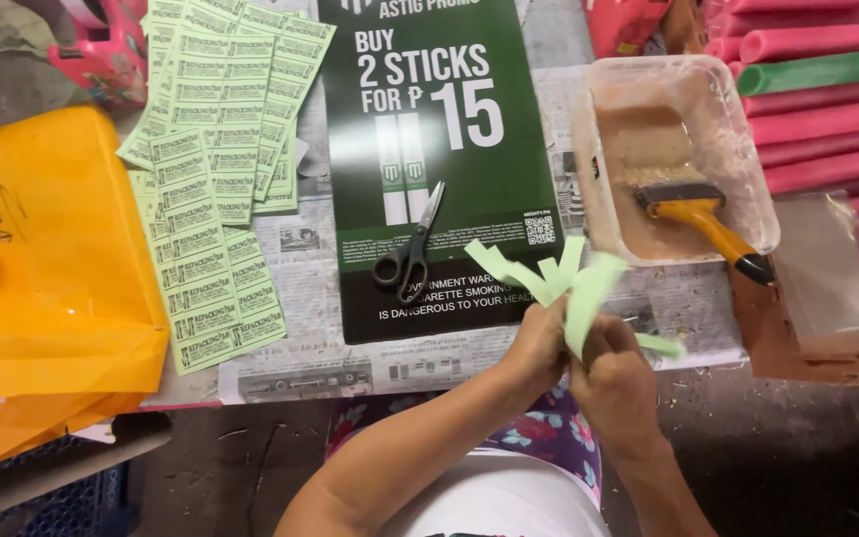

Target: Using scissors to cut strips of printed labels from a larger sheet at a workspace.

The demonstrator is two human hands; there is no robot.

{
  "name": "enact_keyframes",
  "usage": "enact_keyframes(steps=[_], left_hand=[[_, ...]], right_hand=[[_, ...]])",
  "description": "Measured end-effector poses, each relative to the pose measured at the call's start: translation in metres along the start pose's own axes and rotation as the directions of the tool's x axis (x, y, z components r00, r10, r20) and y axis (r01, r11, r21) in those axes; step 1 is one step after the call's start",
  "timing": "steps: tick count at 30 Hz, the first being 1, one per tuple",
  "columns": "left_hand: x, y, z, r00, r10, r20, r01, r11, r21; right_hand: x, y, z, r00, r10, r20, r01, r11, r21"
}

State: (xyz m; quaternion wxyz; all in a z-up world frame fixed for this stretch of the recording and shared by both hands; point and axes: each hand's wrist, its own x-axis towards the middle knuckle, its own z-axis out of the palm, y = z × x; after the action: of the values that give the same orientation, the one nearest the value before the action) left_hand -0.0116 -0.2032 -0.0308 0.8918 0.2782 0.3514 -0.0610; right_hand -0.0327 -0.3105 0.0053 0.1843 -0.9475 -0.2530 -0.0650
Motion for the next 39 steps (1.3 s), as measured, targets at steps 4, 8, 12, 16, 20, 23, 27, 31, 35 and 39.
enact_keyframes(steps=[4,8,12,16,20,23,27,31,35,39], left_hand=[[0.002,-0.002,0.003,0.996,-0.047,0.080,0.058,0.988,-0.145],[0.002,-0.018,0.015,0.978,-0.099,0.186,0.125,0.983,-0.134],[-0.029,0.004,0.021,0.956,0.154,0.251,-0.146,0.988,-0.051],[-0.039,0.028,0.018,0.756,0.312,0.575,-0.476,0.865,0.157],[-0.021,0.080,0.012,0.692,0.368,0.620,-0.671,0.646,0.365],[-0.016,0.165,0.013,0.575,0.484,0.660,-0.802,0.175,0.571],[0.011,0.268,0.028,0.530,0.483,0.697,-0.824,0.098,0.558],[0.069,0.373,0.030,0.542,0.523,0.658,-0.743,-0.068,0.666],[0.128,0.473,0.025,0.540,0.586,0.604,-0.583,-0.257,0.771],[0.248,0.607,-0.076,0.511,0.662,0.549,-0.320,-0.446,0.836]], right_hand=[[0.023,-0.032,-0.042,0.952,-0.244,-0.183,0.250,0.968,0.009],[0.036,-0.038,-0.050,0.916,-0.279,-0.289,0.324,0.938,0.121],[0.054,-0.057,-0.052,0.863,-0.214,-0.457,0.360,0.896,0.260],[0.074,-0.066,-0.036,0.900,0.294,-0.322,0.097,0.585,0.806],[0.125,-0.082,-0.028,0.964,0.211,-0.162,0.113,0.226,0.968],[0.181,-0.104,-0.034,0.971,0.018,-0.237,0.208,0.421,0.883],[0.258,-0.143,-0.020,0.983,0.131,-0.128,0.067,0.394,0.917],[0.342,-0.180,-0.012,0.960,0.280,0.006,-0.083,0.266,0.960],[0.433,-0.189,0.034,0.971,0.057,0.233,-0.228,-0.091,0.970],[0.469,-0.202,0.050,0.959,-0.035,0.282,-0.282,0.002,0.959]])
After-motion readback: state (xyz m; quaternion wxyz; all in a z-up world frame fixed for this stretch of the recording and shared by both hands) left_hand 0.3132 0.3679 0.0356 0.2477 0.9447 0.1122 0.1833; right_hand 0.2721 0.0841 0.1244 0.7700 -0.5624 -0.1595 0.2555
